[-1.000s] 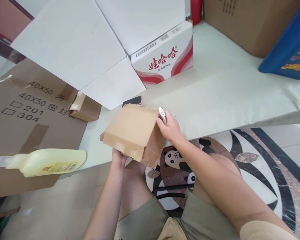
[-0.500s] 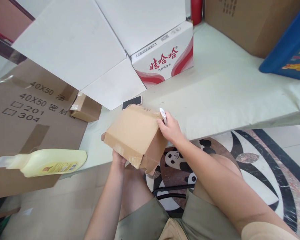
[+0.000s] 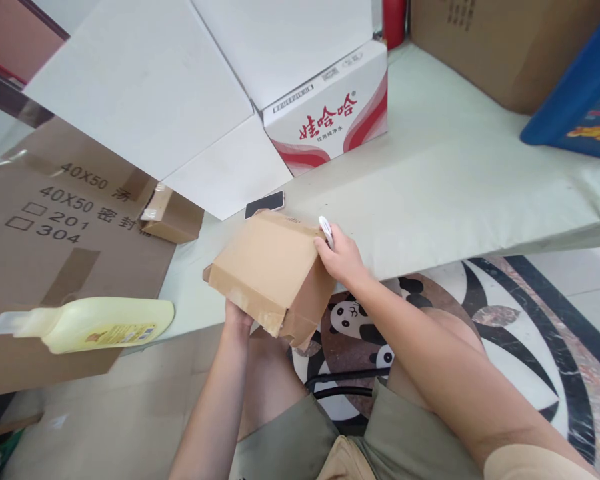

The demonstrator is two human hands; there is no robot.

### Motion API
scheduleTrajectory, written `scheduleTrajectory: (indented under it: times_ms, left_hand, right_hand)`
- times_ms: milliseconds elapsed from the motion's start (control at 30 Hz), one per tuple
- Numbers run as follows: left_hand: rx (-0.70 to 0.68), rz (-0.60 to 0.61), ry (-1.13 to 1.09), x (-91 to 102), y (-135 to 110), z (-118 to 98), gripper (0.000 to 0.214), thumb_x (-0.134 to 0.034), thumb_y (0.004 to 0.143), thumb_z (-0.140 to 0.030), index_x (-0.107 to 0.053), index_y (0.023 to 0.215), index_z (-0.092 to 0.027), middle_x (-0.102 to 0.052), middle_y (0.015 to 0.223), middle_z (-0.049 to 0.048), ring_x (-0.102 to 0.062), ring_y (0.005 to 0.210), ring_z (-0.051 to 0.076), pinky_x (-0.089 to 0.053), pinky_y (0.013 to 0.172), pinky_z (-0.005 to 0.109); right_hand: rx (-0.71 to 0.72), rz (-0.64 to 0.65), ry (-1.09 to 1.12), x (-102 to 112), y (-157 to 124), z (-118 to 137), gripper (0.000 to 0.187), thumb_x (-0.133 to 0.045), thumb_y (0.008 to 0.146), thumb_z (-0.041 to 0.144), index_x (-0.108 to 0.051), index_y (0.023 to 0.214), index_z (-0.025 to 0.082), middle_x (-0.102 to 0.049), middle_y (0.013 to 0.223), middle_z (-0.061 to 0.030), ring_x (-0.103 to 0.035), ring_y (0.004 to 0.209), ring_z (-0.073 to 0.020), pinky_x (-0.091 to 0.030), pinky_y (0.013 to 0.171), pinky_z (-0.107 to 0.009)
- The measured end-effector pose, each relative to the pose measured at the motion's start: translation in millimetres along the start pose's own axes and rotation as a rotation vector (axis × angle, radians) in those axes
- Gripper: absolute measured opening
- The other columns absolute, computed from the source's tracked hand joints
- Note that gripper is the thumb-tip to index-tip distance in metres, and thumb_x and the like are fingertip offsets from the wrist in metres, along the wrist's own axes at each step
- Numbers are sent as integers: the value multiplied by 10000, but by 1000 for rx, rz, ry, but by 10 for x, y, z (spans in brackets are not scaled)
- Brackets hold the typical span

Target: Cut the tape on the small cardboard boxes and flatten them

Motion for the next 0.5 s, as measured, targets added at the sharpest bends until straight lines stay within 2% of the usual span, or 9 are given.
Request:
scheduleTrajectory:
  times_ms: [167,500]
  left_hand:
    - [-8,11,18,-24,-16,-10,281,-736,696,-395,-681,856,-170,-741,775,36,-695,688,200,-567,679,321]
    - [-194,-68,192,-117,-53,-48,315,-734,657,-403,-642,857,-178,-694,756,2,-632,634,148,-526,627,284]
  right_hand:
    - [-6,3,6,-4,2,-8,423,-482,821,465,-601,1132,205,-684,1104,-137,-618,1023,-325,-454,866,-465]
    - [-33,-27,-16,42,17,-17,405,-477,817,468,-601,1101,208,-682,1004,-123,-611,947,-316,-450,835,-464]
Point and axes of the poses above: each hand's wrist, its own y-axis towards the middle knuckle, its own x-axis out of the back of the hand, z = x × y, the point moved 4 cm from there along y, towards the middle knuckle
